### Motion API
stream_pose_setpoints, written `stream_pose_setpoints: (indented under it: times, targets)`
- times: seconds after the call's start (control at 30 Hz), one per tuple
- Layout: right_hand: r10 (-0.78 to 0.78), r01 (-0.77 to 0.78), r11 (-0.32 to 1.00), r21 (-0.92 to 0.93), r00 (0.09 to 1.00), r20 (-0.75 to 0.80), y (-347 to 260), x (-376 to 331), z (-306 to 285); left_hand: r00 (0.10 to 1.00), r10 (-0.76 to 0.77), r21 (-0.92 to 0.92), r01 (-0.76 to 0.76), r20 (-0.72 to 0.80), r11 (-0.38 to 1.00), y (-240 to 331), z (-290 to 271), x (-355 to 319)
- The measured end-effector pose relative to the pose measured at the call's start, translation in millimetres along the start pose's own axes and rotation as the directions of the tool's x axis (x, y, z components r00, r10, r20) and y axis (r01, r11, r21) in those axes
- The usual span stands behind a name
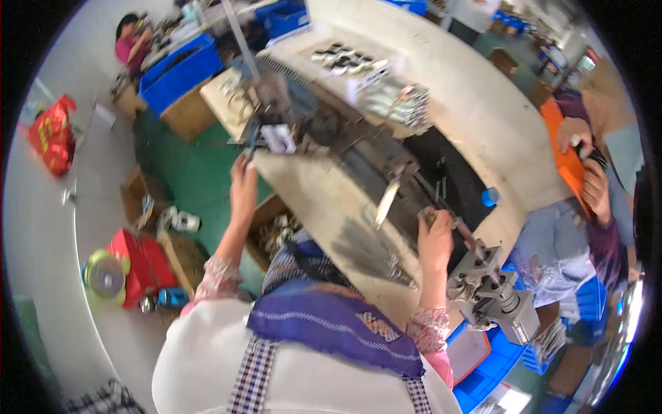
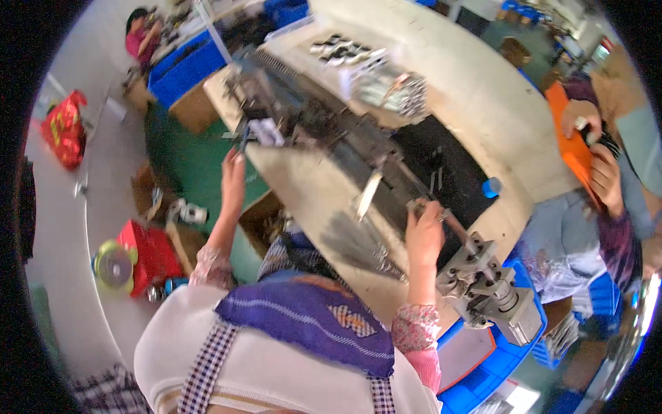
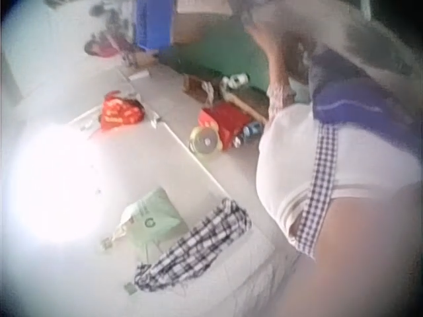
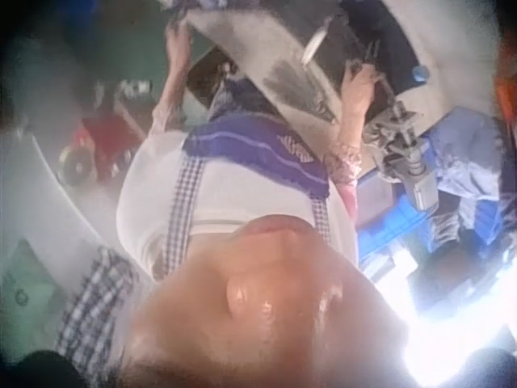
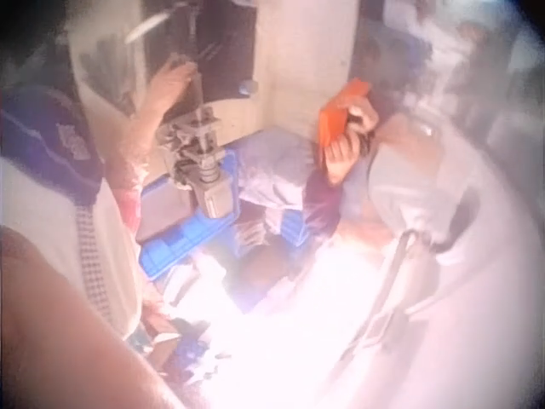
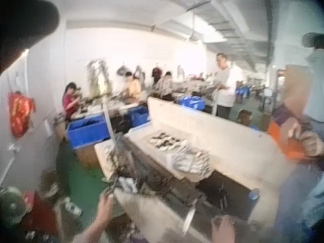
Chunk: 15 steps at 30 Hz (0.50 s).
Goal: Manually inspecting and inserting small metal pins or needles into an industrial fixture.
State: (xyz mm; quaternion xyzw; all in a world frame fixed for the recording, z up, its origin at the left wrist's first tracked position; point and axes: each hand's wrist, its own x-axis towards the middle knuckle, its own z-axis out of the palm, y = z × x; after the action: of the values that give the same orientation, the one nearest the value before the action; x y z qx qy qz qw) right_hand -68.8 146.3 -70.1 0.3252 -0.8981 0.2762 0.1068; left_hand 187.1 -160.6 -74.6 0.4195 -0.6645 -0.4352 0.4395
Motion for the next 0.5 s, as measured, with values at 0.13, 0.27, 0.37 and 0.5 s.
stream_pose_setpoints:
  times: [0.13,0.27,0.37,0.5]
  targets:
    - [0.106,-0.134,0.973,0.187,0.983,0.151,2,4,-18,0.782,0.619,0.477,-0.573,0.073,0.667,22,38,-36]
    - [0.147,-0.172,0.981,0.092,0.961,0.233,-2,9,-19,0.971,0.069,0.010,-0.073,0.230,0.997,18,62,0]
    - [0.110,-0.124,0.991,0.058,0.973,0.205,-6,10,-18,0.783,-0.398,-0.116,0.505,0.479,0.855,26,78,29]
    - [-0.019,0.049,0.988,-0.145,0.979,0.202,-6,-7,-14,0.760,-0.338,-0.096,0.463,0.555,0.881,12,95,36]
